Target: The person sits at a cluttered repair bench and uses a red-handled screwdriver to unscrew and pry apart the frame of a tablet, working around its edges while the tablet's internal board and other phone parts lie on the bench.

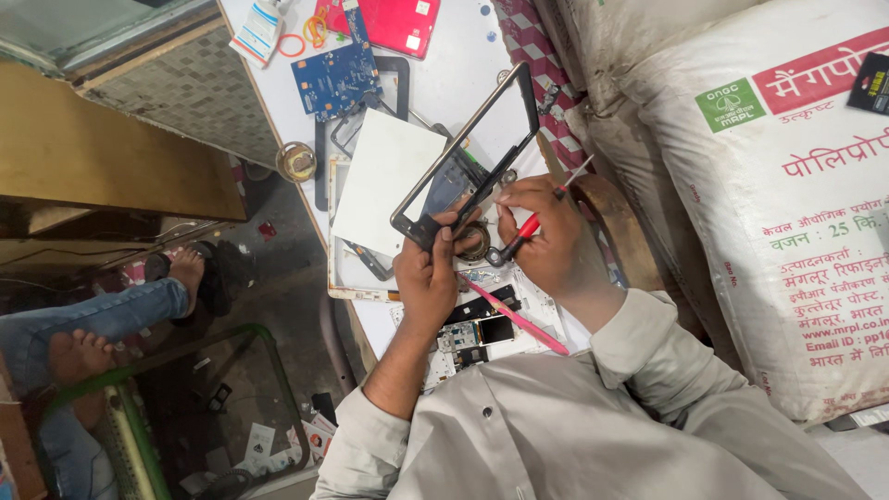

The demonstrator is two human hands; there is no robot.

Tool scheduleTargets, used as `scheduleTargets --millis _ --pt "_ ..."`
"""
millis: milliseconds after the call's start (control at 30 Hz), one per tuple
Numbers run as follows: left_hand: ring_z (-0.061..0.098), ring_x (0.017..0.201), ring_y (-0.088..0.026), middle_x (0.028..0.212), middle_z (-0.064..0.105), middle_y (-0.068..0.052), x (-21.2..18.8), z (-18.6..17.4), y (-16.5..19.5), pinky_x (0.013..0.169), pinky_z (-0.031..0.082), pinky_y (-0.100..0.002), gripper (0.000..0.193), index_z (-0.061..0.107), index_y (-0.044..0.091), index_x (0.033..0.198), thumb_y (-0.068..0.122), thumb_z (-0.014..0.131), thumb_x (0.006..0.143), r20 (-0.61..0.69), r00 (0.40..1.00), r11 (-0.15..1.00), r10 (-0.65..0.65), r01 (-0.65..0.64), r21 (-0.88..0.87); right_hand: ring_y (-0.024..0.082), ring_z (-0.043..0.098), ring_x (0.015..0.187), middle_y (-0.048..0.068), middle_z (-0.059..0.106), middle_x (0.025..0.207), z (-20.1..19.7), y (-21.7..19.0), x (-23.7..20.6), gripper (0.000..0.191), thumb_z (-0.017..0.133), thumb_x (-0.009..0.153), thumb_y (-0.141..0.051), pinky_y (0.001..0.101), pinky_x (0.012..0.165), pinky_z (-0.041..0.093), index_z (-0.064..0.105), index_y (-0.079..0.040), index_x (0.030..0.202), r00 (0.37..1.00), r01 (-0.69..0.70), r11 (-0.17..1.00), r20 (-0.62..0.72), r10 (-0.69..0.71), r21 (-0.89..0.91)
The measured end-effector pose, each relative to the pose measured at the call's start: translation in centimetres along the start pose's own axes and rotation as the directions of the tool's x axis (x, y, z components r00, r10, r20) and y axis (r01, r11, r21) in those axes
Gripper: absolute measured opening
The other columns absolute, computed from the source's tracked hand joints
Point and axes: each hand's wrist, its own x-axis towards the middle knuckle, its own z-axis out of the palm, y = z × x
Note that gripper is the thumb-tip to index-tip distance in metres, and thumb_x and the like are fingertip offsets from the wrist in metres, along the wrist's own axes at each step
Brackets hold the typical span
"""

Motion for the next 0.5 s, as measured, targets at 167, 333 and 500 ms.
scheduleTargets --millis 167,333,500 --pt "0.069 0.124 -0.034 0.136 0.064 -0.025 0.0 -0.2 -0.1 0.096 0.066 -0.037 0.021 0.052 -0.007 0.127 0.006 0.043 0.113 -0.008 1.000 0.998 -0.004 0.005 0.061 0.020 0.062 0.093 0.014 0.061 0.106 0.3 0.5 -0.7 0.027 0.073 0.098 0.005 0.0321 0.086 0.053 0.053 -0.002 0.116 0.976 -0.213 0.973 -0.025 0.216 0.089" --pt "0.068 0.125 -0.034 0.139 0.062 -0.025 0.1 -0.2 -0.1 0.095 0.066 -0.036 0.021 0.050 -0.006 0.127 0.007 0.041 0.112 -0.022 1.000 1.000 0.000 0.000 -0.003 0.013 0.059 0.094 0.010 0.062 0.114 0.9 2.0 -1.7 0.016 0.049 0.118 -0.011 0.0266 0.092 0.052 0.045 -0.004 0.131 0.922 -0.287 0.836 -0.102 0.374 0.468" --pt "0.067 0.125 -0.035 0.139 0.060 -0.028 0.2 -0.2 -0.2 0.097 0.064 -0.036 0.020 0.048 -0.006 0.126 0.007 0.043 0.112 -0.038 0.999 0.996 -0.035 0.032 -0.085 0.013 0.060 0.095 0.010 0.059 0.111 0.8 2.6 -1.8 0.016 0.050 0.117 -0.010 0.0288 0.091 0.053 0.043 -0.004 0.130 0.912 -0.300 0.818 -0.105 0.397 0.492"
